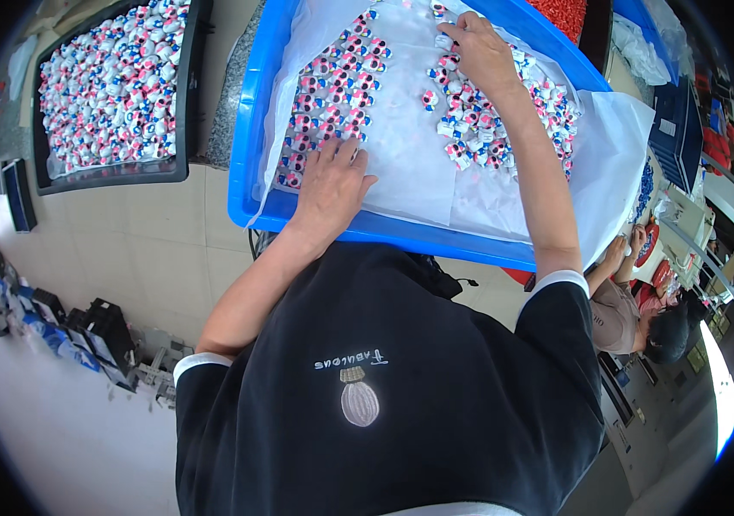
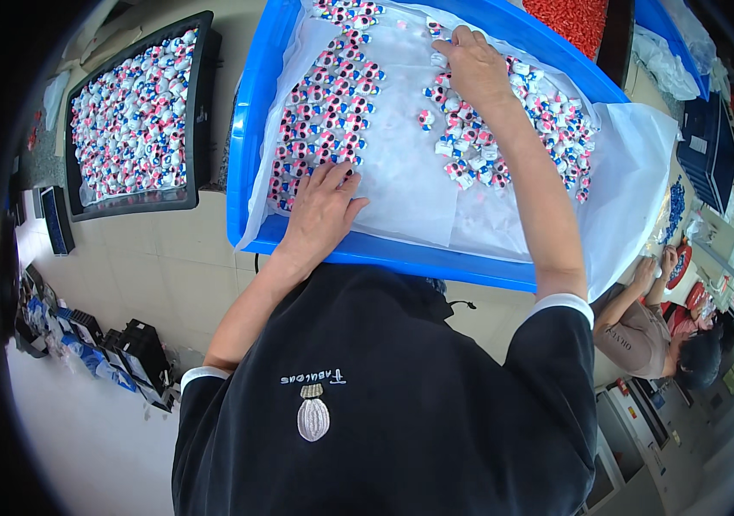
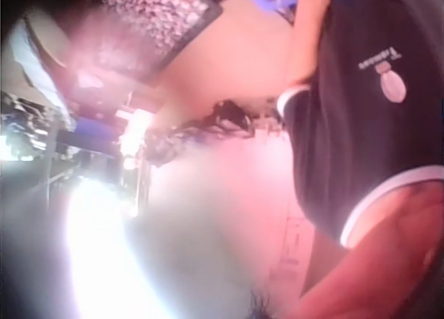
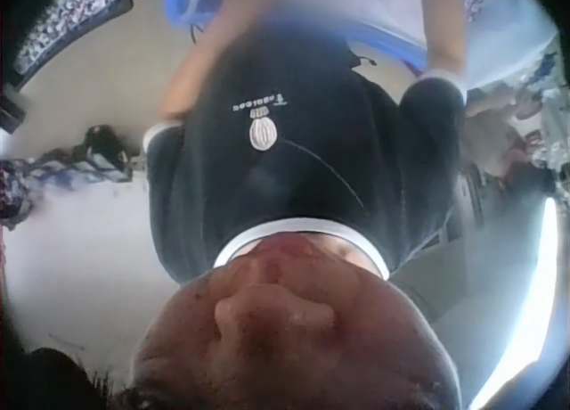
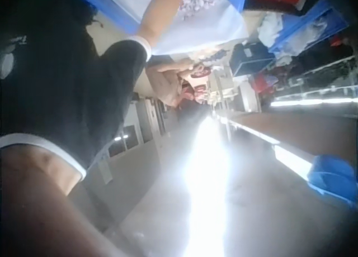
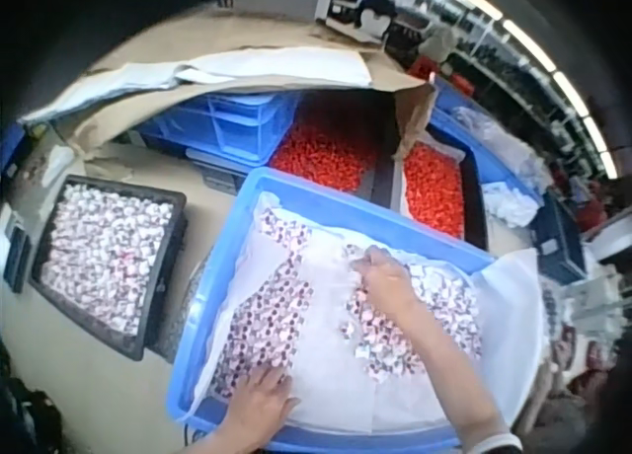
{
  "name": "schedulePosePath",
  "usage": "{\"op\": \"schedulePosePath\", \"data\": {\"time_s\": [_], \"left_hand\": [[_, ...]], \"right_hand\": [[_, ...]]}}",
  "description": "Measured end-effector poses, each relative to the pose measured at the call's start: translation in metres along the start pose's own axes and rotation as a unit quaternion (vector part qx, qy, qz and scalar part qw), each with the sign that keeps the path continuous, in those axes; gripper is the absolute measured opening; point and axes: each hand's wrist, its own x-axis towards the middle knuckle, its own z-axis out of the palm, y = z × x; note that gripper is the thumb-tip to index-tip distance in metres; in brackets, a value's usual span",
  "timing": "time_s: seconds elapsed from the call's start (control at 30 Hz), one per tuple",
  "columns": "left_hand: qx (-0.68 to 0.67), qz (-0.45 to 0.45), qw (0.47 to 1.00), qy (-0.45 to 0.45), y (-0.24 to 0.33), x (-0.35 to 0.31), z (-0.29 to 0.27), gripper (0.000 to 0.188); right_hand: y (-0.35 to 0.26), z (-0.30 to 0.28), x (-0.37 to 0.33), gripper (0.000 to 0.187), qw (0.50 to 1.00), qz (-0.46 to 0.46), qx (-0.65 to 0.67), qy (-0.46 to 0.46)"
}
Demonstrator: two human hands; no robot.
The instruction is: The person organizes small plastic pieces in a tray by hand, picking individual pieces from a pile and arranging them into rows.
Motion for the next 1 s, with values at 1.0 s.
{"op": "schedulePosePath", "data": {"time_s": [1.0], "left_hand": [[-0.019, -0.012, 1.0, -0.02, 0.001, 0.002, -0.003, 0.032]], "right_hand": [[-0.048, 0.031, 0.03, 0.025, 0.981, 0.001, 0.188, -0.042]]}}
